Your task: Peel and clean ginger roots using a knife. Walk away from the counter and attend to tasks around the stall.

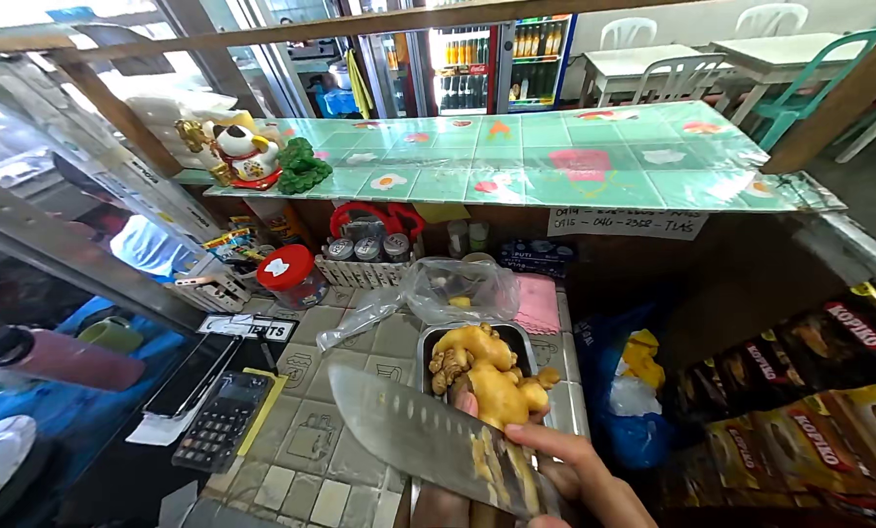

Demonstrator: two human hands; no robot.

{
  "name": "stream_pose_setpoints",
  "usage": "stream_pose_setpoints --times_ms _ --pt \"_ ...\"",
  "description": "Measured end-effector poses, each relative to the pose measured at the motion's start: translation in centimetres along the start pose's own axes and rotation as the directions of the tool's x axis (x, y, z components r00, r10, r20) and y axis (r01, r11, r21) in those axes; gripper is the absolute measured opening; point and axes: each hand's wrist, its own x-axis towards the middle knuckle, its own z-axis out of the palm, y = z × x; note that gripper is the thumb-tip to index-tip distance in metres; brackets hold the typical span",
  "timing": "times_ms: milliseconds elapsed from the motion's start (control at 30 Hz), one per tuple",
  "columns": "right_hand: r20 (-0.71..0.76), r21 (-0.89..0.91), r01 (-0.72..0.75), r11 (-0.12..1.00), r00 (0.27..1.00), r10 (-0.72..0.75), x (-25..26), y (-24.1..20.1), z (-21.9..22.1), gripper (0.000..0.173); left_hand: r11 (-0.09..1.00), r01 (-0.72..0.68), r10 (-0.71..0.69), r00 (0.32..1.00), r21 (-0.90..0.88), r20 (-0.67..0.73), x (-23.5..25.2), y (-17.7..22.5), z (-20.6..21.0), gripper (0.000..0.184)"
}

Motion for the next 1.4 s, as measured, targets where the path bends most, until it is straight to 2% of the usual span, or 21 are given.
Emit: stream_pose_setpoints --times_ms 67,133,167,233,333,433,500,667,800,1033,1100,1167,1200,1267,1333,1400 --pt "0.000 0.178 -0.006 0.984 1.000 0.006 0.1 0.2 0.2 0.048 0.997 0.037 -0.033 0.998 0.063 -0.057 -0.1 0.5 1.0 0.044" --pt "-0.011 0.388 -0.033 0.921 0.999 0.041 0.2 0.0 0.4 0.044 0.996 0.087 -0.083 0.993 0.037 -0.088 0.5 1.0 1.9 0.055" --pt "-0.009 0.428 -0.048 0.902 0.998 0.057 0.3 -0.2 0.3 0.044 0.994 0.106 -0.105 0.990 0.007 -0.099 0.8 1.1 1.9 0.056" --pt "-0.001 0.333 -0.051 0.941 0.999 0.055 0.2 -0.1 -0.4 0.050 0.995 0.099 -0.095 0.988 0.023 -0.119 0.6 1.3 1.4 0.053" --pt "0.066 0.001 -0.041 0.999 0.997 0.041 -0.1 -0.5 -1.3 0.061 0.997 0.042 -0.039 0.998 0.071 -0.048 0.7 1.5 0.1 0.045" --pt "0.079 -0.125 -0.032 0.992 0.996 0.042 -0.3 -0.8 -1.2 0.067 0.990 0.051 -0.049 0.999 0.130 -0.023 1.5 2.1 0.9 0.056" --pt "0.065 -0.154 -0.026 0.988 0.997 0.037 -0.3 -0.6 -1.0 0.065 0.993 0.038 -0.036 0.999 0.113 -0.018 1.5 2.1 1.0 0.064" --pt "0.058 -0.176 -0.014 0.984 0.998 0.025 -0.4 0.2 -0.2 0.062 0.999 0.035 -0.033 0.997 0.023 -0.070 1.7 1.8 1.0 0.056" --pt "0.044 -0.169 0.007 0.986 0.999 0.001 -0.5 0.4 -0.1 0.061 0.997 -0.015 0.023 0.994 0.072 -0.108 1.2 1.2 1.0 0.044" --pt "0.008 -0.162 0.000 0.987 1.000 0.001 -0.4 0.1 -0.2 0.059 0.997 -0.034 0.040 0.996 0.076 -0.084 0.6 0.3 0.9 0.046" --pt "-0.016 -0.197 0.021 0.980 1.000 -0.025 -0.3 0.0 0.1 0.055 0.994 -0.053 0.067 0.987 0.098 -0.143 -0.1 -0.1 1.1 0.041" --pt "-0.031 -0.127 0.067 0.990 0.997 -0.071 0.0 0.2 0.5 0.050 0.993 -0.036 0.055 0.984 0.110 -0.169 -0.6 -0.2 1.4 0.033" --pt "-0.036 -0.035 0.080 0.996 0.996 -0.081 0.2 0.3 0.6 0.047 0.993 -0.018 0.043 0.977 0.118 -0.210 -0.5 -0.1 1.8 0.038" --pt "-0.060 0.184 0.020 0.983 0.998 -0.009 0.4 0.1 0.6 0.046 0.998 0.044 -0.036 0.983 0.038 -0.181 0.1 0.3 1.7 0.054" --pt "-0.059 0.367 -0.065 0.928 0.994 0.093 0.4 -0.3 0.3 0.047 0.992 0.107 -0.119 0.973 -0.067 -0.199 1.2 0.7 1.9 0.060" --pt "-0.009 0.420 -0.089 0.903 0.995 0.102 0.3 -0.2 -0.6 0.047 0.977 0.138 -0.172 0.962 -0.164 -0.212 1.9 1.1 1.7 0.060"
